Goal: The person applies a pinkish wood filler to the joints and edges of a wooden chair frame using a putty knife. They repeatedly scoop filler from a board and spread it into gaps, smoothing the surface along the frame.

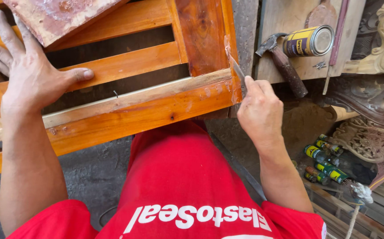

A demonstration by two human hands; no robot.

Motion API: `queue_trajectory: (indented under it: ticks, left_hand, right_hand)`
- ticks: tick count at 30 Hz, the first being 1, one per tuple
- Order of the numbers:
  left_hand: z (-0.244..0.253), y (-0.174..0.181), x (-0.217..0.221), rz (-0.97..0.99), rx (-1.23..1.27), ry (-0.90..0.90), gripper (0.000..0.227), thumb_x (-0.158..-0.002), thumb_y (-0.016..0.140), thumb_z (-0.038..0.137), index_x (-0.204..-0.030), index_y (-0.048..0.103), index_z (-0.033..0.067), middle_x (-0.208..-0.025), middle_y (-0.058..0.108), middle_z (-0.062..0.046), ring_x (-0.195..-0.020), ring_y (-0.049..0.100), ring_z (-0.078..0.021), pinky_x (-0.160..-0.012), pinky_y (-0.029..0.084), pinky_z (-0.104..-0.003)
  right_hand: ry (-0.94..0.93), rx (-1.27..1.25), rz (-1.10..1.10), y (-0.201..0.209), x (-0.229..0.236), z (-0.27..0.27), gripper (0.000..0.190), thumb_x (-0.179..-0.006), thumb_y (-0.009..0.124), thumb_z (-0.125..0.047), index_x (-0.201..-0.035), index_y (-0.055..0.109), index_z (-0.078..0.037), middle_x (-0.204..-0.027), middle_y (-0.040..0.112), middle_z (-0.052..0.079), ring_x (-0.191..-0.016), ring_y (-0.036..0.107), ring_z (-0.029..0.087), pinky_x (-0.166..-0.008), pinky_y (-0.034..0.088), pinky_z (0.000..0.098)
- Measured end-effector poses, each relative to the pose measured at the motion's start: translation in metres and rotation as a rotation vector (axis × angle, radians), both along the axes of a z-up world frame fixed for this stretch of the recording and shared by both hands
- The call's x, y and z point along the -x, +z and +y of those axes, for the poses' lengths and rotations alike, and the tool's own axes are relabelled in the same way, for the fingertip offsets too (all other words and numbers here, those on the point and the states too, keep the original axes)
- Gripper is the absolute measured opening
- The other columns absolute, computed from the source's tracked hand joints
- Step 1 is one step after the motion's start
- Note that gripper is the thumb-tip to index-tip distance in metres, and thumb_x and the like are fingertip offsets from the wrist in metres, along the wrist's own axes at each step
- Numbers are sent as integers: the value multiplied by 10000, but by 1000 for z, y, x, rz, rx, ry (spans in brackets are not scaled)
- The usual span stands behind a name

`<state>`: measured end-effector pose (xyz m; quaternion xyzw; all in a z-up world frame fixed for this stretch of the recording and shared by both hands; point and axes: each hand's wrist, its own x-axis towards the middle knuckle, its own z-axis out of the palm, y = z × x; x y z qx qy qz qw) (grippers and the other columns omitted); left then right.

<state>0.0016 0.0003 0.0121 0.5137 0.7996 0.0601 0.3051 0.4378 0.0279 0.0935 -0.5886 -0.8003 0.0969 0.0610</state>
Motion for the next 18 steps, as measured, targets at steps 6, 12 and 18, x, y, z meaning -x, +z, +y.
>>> queue_trajectory:
  ticks: [6, 12, 18]
  left_hand:
    - [-1, -6, 3, 22, -11, -21, 1488, -690, 873, 642, -1730, 43, -24, -1738, -81, -348, -1489, -116, -719, -1240, -14, -770]
    - [-3, -7, 5, 63, 16, -23, 1480, -724, 885, 661, -1730, 33, -12, -1753, -67, -335, -1515, -96, -696, -1293, -1, -754]
    - [0, 1, 1, 34, -21, -14, 1491, -676, 854, 659, -1734, 30, 6, -1743, -77, -336, -1497, -143, -698, -1234, -43, -771]
  right_hand:
    - [14, 61, -108, -15, 6, 2, 398, -880, 618, 13, -1273, 678, 5, -1012, 670, 176, -774, 698, 402, -683, 579, 474]
    - [54, 95, -183, -10, 11, 14, 380, -896, 607, -19, -1270, 657, 22, -994, 677, 183, -741, 695, 418, -649, 578, 489]
    - [136, 141, -229, 32, -5, 14, 345, -881, 600, -16, -1204, 721, -22, -881, 683, 178, -762, 697, 413, -684, 574, 487]
